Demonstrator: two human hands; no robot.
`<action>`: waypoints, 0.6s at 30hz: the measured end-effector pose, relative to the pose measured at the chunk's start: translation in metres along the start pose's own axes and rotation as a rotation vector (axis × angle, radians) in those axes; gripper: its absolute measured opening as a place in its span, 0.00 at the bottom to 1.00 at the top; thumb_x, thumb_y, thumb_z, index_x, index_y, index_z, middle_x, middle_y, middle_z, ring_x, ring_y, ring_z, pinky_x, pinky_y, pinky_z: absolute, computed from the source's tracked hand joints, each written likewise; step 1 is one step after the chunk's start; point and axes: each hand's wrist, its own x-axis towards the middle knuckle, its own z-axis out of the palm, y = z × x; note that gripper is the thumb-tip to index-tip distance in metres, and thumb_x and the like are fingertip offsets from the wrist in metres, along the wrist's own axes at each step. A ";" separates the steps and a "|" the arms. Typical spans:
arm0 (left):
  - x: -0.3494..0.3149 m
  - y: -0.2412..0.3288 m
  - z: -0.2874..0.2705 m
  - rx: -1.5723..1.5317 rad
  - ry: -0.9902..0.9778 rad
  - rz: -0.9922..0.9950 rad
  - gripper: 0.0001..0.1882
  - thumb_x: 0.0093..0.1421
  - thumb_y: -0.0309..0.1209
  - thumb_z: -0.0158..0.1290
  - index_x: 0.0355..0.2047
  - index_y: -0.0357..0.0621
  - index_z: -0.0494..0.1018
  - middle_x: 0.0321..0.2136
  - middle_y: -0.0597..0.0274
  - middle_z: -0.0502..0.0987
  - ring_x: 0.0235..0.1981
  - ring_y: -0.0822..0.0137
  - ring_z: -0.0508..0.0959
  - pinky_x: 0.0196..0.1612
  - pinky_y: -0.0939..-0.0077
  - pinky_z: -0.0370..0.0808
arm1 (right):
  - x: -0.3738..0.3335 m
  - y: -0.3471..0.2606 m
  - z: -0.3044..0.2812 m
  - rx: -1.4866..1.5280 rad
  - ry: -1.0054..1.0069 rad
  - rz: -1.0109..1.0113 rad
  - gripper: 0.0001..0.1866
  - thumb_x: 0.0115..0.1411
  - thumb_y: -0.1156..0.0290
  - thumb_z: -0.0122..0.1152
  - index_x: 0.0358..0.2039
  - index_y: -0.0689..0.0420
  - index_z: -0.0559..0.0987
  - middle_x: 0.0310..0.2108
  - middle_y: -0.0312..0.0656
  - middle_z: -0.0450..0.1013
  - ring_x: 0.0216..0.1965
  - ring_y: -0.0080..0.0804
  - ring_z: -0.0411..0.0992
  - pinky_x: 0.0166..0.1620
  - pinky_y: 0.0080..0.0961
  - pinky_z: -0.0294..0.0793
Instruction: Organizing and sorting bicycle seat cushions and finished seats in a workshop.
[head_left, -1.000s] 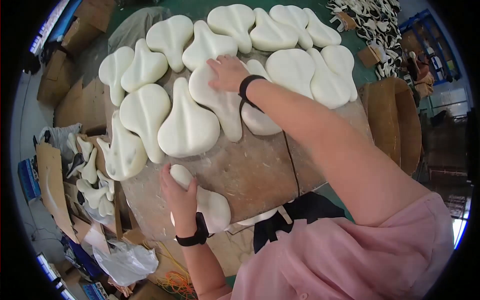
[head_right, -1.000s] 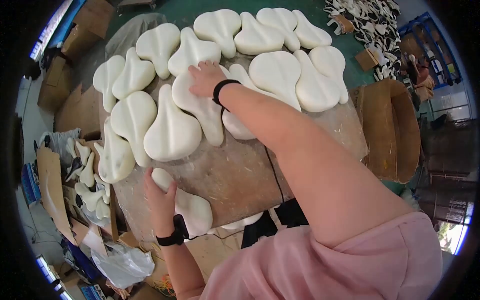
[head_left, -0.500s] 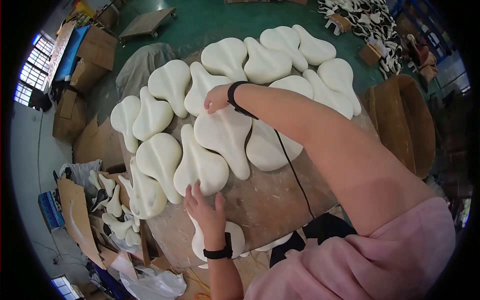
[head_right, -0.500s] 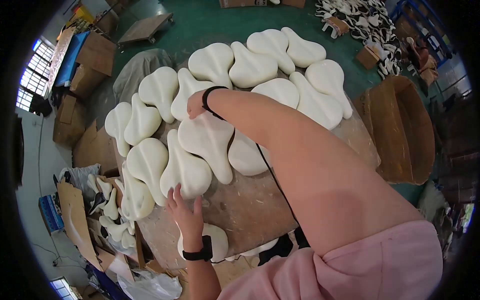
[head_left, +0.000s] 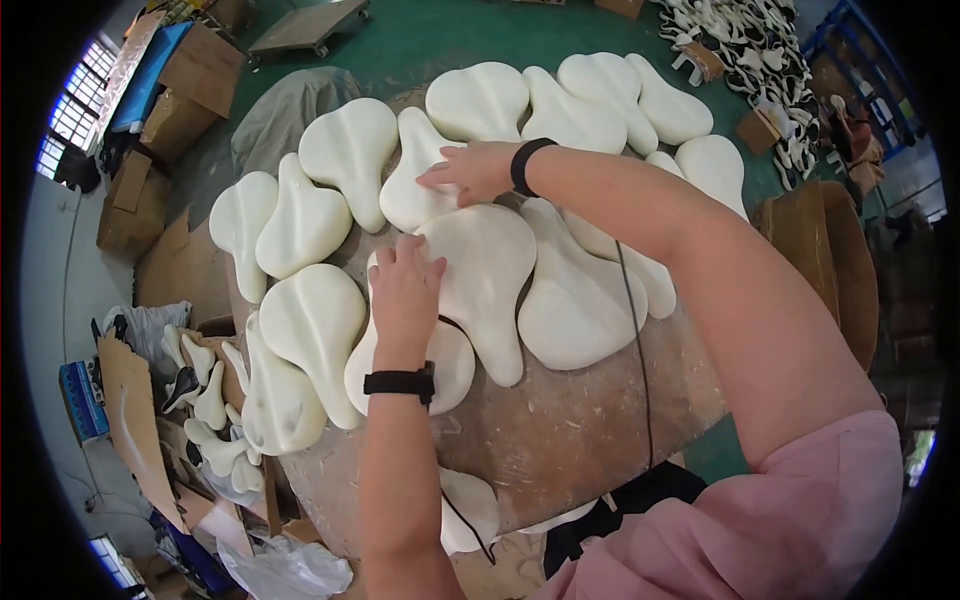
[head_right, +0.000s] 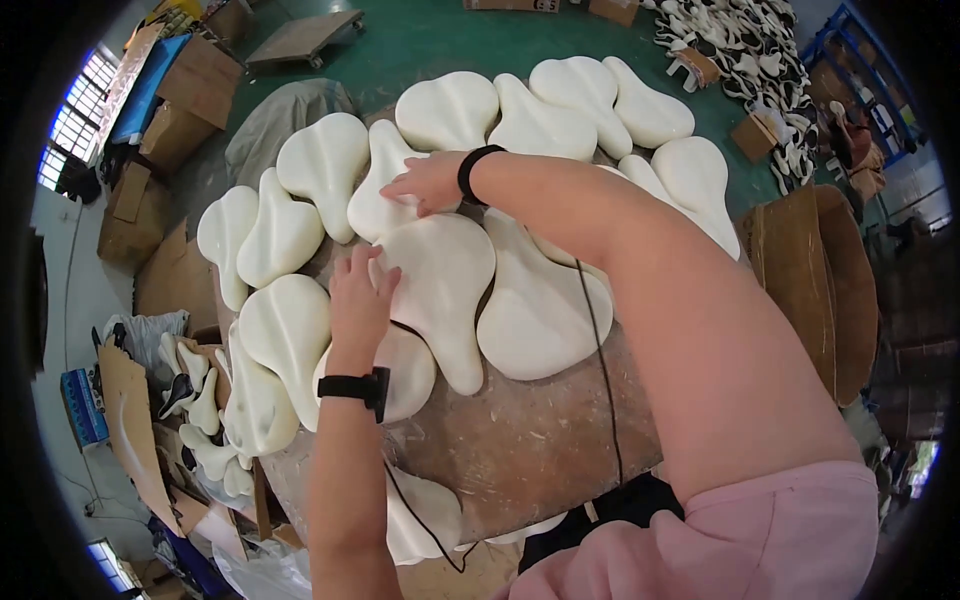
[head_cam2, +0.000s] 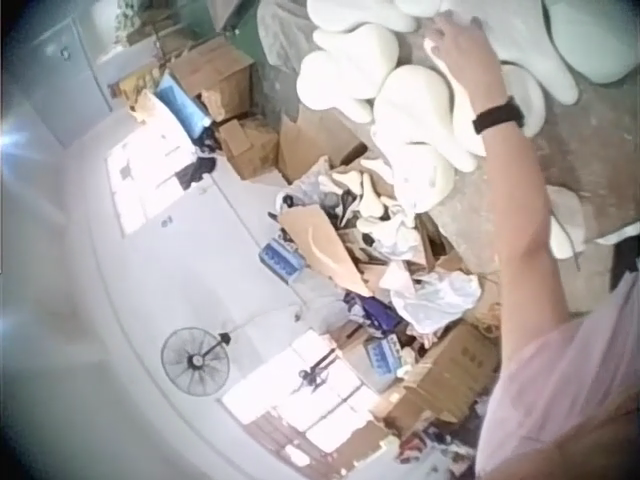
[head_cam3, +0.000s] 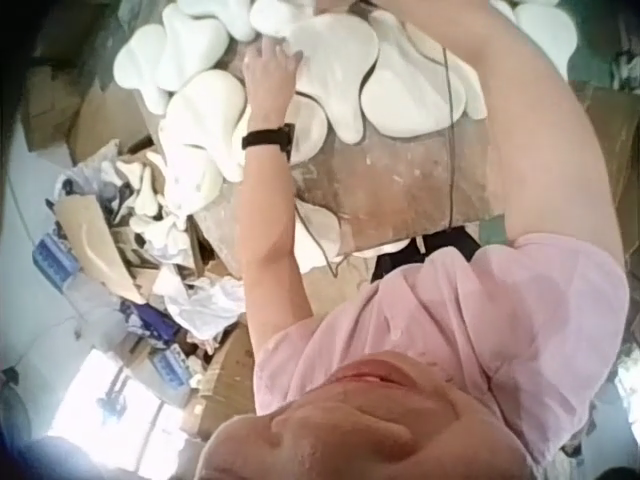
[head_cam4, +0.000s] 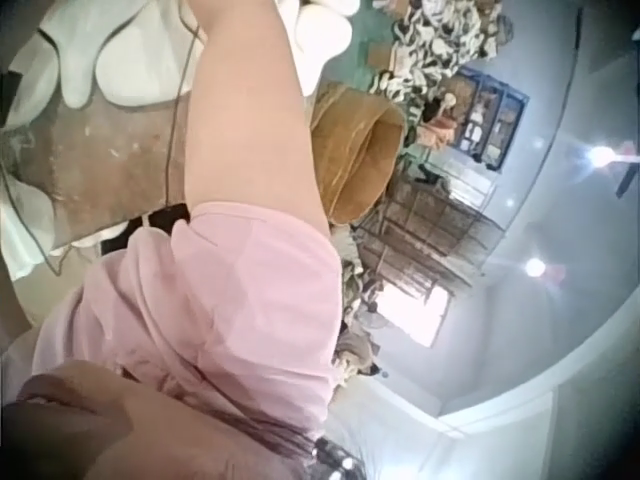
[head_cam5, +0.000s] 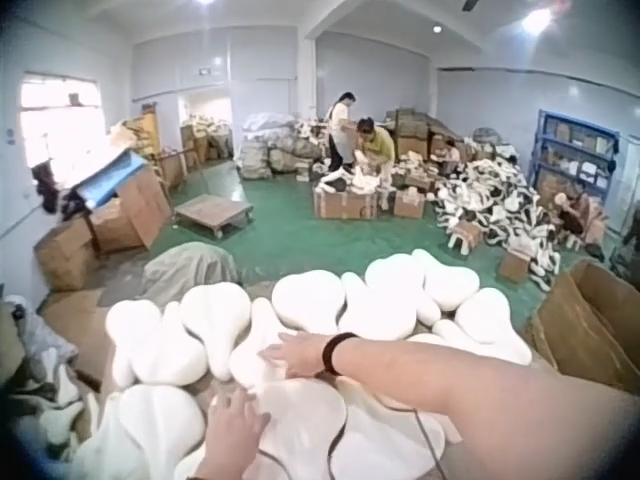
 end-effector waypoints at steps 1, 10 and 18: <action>0.004 -0.001 -0.002 0.035 0.030 0.010 0.19 0.56 0.38 0.56 0.45 0.42 0.68 0.40 0.49 0.72 0.42 0.47 0.71 0.46 0.56 0.68 | -0.002 0.003 0.008 -0.097 0.135 0.019 0.32 0.57 0.66 0.56 0.63 0.42 0.61 0.56 0.46 0.67 0.48 0.49 0.71 0.48 0.42 0.70; 0.068 -0.021 0.030 -0.230 -0.022 -0.415 0.27 0.55 0.49 0.57 0.38 0.34 0.68 0.32 0.47 0.75 0.34 0.53 0.75 0.42 0.64 0.71 | -0.002 0.038 0.043 0.383 0.436 0.016 0.25 0.55 0.66 0.55 0.56 0.49 0.71 0.52 0.50 0.70 0.53 0.47 0.68 0.54 0.38 0.68; 0.075 -0.012 0.030 -0.537 -0.016 -0.318 0.25 0.51 0.41 0.59 0.44 0.37 0.65 0.31 0.62 0.72 0.29 0.71 0.70 0.33 0.78 0.70 | -0.014 0.046 0.044 -0.013 0.441 -0.090 0.38 0.51 0.72 0.63 0.62 0.39 0.62 0.64 0.41 0.56 0.64 0.47 0.53 0.62 0.39 0.61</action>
